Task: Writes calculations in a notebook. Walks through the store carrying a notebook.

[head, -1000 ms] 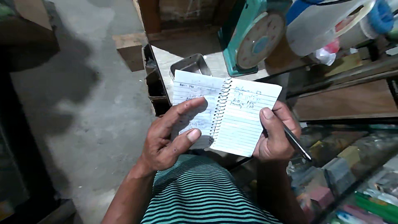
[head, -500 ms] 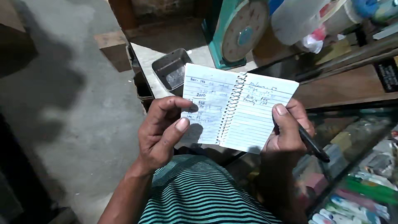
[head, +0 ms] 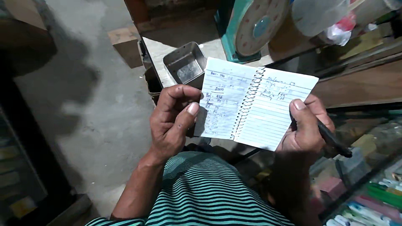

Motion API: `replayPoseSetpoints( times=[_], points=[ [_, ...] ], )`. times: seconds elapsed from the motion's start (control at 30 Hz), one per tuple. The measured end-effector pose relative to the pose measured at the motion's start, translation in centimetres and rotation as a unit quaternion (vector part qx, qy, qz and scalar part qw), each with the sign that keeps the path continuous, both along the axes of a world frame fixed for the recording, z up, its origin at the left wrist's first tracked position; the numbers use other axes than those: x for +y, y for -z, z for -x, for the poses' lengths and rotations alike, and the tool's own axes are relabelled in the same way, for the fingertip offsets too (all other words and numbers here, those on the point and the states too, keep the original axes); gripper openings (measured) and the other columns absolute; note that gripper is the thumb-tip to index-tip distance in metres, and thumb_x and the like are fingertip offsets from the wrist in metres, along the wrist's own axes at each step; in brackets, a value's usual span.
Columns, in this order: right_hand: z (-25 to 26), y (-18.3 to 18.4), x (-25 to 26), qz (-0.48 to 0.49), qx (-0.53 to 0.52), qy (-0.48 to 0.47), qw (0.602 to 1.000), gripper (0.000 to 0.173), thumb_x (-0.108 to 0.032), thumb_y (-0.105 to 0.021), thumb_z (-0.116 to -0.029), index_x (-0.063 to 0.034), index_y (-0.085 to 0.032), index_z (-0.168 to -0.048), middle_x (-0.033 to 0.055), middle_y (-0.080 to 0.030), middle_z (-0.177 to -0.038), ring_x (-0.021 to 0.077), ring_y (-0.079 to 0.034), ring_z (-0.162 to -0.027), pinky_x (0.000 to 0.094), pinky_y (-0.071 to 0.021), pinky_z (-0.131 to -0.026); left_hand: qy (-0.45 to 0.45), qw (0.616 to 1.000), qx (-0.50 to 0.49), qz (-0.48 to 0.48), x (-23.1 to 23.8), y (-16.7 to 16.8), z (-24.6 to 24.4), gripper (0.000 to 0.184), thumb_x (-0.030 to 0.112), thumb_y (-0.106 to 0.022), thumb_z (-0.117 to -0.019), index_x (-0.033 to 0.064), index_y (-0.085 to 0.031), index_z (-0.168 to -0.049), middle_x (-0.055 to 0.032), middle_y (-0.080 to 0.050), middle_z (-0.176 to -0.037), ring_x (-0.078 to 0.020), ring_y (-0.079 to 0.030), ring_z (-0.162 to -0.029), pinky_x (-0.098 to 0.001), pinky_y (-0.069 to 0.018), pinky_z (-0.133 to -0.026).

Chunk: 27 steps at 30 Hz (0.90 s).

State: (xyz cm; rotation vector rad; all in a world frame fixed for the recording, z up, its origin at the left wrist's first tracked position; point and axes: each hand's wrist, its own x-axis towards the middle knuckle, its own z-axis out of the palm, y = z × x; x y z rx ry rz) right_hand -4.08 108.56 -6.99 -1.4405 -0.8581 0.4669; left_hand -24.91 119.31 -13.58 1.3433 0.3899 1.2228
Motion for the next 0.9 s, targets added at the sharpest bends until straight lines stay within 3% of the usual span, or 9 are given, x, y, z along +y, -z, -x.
replayPoseSetpoints(
  times=[0.47,0.7,0.9],
  points=[
    [0.4,0.3,-0.1,0.012,0.025,-0.001,1.0,0.02,-0.007,-0.045,-0.1028,-0.0119,-0.064,-0.108,-0.0064,-0.074,-0.089,0.0049,-0.073,-0.079,0.0251,-0.0641,-0.073,0.01,0.999,0.017,0.03,-0.4,0.2,0.6,0.027,0.009,-0.05,-0.1052,0.0037,-0.053,-0.131,0.0005,-0.07,-0.11,-0.0044,-0.067,-0.086,-0.0206,-0.0575,-0.074],
    [0.4,0.6,-0.2,0.014,0.027,-0.006,1.0,0.022,-0.006,-0.044,-0.1029,-0.0115,-0.064,-0.108,-0.0059,-0.074,-0.089,0.0053,-0.073,-0.079,0.0252,-0.0641,-0.072,0.018,0.998,0.046,0.036,-0.7,0.5,0.8,0.031,0.013,-0.046,-0.1075,-0.003,-0.057,-0.132,-0.0031,-0.069,-0.114,-0.0039,-0.064,-0.086,-0.0201,-0.0556,-0.073],
    [0.7,0.6,-0.4,0.02,0.038,-0.004,0.999,0.022,-0.007,-0.044,-0.1035,-0.0118,-0.064,-0.108,-0.0054,-0.074,-0.089,0.0057,-0.073,-0.079,0.0255,-0.0642,-0.072,0.02,0.997,0.055,0.047,-1.5,0.7,0.7,0.022,0.012,-0.045,-0.1082,0.0023,-0.064,-0.117,0.0026,-0.068,-0.092,-0.0028,-0.065,-0.075,-0.0204,-0.058,-0.067]
  ],
)
